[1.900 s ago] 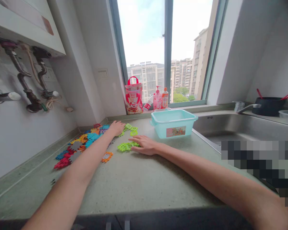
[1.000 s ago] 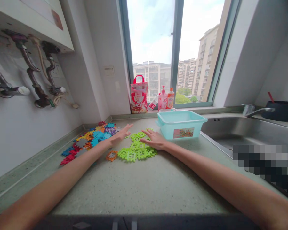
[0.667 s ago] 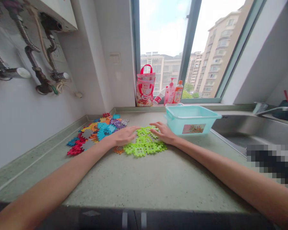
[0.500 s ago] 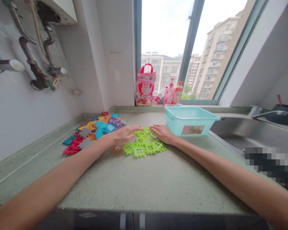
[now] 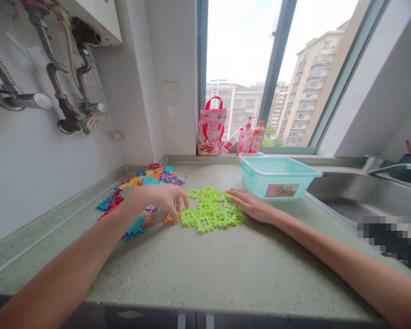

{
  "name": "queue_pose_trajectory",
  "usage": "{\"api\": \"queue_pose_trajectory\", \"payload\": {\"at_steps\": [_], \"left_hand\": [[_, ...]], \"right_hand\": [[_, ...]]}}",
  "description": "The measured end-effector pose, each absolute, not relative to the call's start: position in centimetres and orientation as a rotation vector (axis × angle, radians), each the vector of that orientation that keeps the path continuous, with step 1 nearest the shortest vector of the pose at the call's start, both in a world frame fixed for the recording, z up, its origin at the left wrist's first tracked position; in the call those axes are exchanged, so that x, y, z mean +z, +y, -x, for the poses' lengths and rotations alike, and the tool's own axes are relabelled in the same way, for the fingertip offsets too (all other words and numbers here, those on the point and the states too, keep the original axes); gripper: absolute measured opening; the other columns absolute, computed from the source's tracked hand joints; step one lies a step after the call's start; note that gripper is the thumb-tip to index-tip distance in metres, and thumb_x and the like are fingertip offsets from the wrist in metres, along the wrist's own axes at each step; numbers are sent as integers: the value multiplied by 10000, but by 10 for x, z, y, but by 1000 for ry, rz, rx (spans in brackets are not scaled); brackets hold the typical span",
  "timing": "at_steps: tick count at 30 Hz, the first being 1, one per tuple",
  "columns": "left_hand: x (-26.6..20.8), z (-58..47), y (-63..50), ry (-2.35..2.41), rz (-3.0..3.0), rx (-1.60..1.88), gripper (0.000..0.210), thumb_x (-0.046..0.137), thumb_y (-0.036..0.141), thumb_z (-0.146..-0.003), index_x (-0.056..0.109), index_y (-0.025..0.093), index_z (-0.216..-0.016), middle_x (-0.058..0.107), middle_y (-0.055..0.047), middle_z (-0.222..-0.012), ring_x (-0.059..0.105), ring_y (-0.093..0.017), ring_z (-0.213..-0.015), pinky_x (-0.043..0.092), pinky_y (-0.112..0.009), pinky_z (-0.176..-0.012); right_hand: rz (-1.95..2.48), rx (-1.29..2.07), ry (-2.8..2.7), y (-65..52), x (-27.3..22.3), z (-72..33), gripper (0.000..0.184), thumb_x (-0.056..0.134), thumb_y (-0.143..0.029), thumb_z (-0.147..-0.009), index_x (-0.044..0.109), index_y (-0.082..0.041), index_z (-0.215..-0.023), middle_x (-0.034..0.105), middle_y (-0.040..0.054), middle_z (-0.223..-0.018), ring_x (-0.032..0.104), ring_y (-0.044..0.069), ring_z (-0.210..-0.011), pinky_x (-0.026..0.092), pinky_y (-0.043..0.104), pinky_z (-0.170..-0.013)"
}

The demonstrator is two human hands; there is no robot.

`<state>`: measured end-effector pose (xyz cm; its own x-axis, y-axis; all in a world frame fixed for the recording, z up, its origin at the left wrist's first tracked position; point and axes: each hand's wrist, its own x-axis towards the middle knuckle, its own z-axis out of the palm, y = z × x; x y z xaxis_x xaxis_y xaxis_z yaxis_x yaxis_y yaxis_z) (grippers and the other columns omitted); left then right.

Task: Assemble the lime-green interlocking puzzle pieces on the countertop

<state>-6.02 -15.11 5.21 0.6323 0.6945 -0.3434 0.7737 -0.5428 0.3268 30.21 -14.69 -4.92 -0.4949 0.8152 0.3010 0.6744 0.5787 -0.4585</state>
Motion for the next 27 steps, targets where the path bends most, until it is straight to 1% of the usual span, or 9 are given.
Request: {"api": "queue_pose_trajectory", "payload": {"at_steps": [4,7,10,13,15,17,19,24,27], "left_hand": [[47,77,-140,1267,-2394,-259,680,842,314,-587,742,268,-1259,768,-6,-935,729,-233,-809,490,-251,-594],[48,84,-140,1424,-2465,-253,781,837,291,-559,710,269,-1329,779,-48,-1131,739,-280,-940,550,-289,-714],[47,74,-144,1412,-2600,-165,761,784,338,-675,661,282,-1425,708,-64,-1391,699,-308,-1175,561,-338,-959],[32,55,-144,1291,-2782,40,654,631,299,-839,611,233,-1489,622,-78,-1523,606,-289,-1361,449,-360,-1175],[17,45,-139,1230,-2903,159,609,557,244,-889,602,195,-1495,587,-99,-1561,551,-282,-1429,369,-367,-1246],[5,40,-134,1175,-2962,173,540,497,230,-939,629,181,-1461,608,-113,-1534,561,-276,-1417,370,-365,-1241],[0,40,-130,1148,-2961,142,474,471,265,-981,672,183,-1403,663,-122,-1453,618,-278,-1336,429,-370,-1178],[13,47,-132,1172,-2901,189,306,645,423,-932,789,219,-1109,767,-101,-1130,700,-282,-1074,490,-377,-1005],[19,48,-133,1188,-2836,164,276,650,440,-928,788,232,-1046,776,-74,-1022,705,-256,-977,497,-341,-887]], "right_hand": [[1231,420,-2362,-156,-41,-312,595,409,-576,-1090,538,-244,-1567,578,119,-1580,544,314,-1452,388,516,-1252],[1231,309,-2403,-155,-37,-313,521,435,-446,-1090,571,-219,-1538,616,140,-1535,578,314,-1417,418,523,-1228],[1263,201,-2435,-156,-35,-312,526,470,-266,-1035,566,-166,-1542,651,176,-1483,631,319,-1359,482,507,-1170],[1256,176,-2436,-158,-34,-311,594,502,-148,-949,572,-170,-1538,673,163,-1459,669,311,-1316,522,492,-1130],[1223,167,-2434,-159,-34,-310,612,519,-111,-908,605,-190,-1509,697,142,-1432,689,304,-1287,534,486,-1118],[1195,160,-2430,-161,-32,-308,613,524,-94,-891,629,-203,-1485,716,124,-1408,701,297,-1266,542,476,-1106],[1207,149,-2427,-163,-29,-306,607,524,-83,-885,645,-209,-1466,728,116,-1389,709,291,-1248,549,460,-1091],[1305,154,-2529,-168,-19,-307,515,566,-98,-872,746,-224,-1338,780,96,-1285,746,304,-1155,573,423,-1027],[1320,160,-2532,-168,-17,-312,446,592,-149,-900,780,-268,-1287,795,65,-1256,764,301,-1112,585,415,-1001]]}}
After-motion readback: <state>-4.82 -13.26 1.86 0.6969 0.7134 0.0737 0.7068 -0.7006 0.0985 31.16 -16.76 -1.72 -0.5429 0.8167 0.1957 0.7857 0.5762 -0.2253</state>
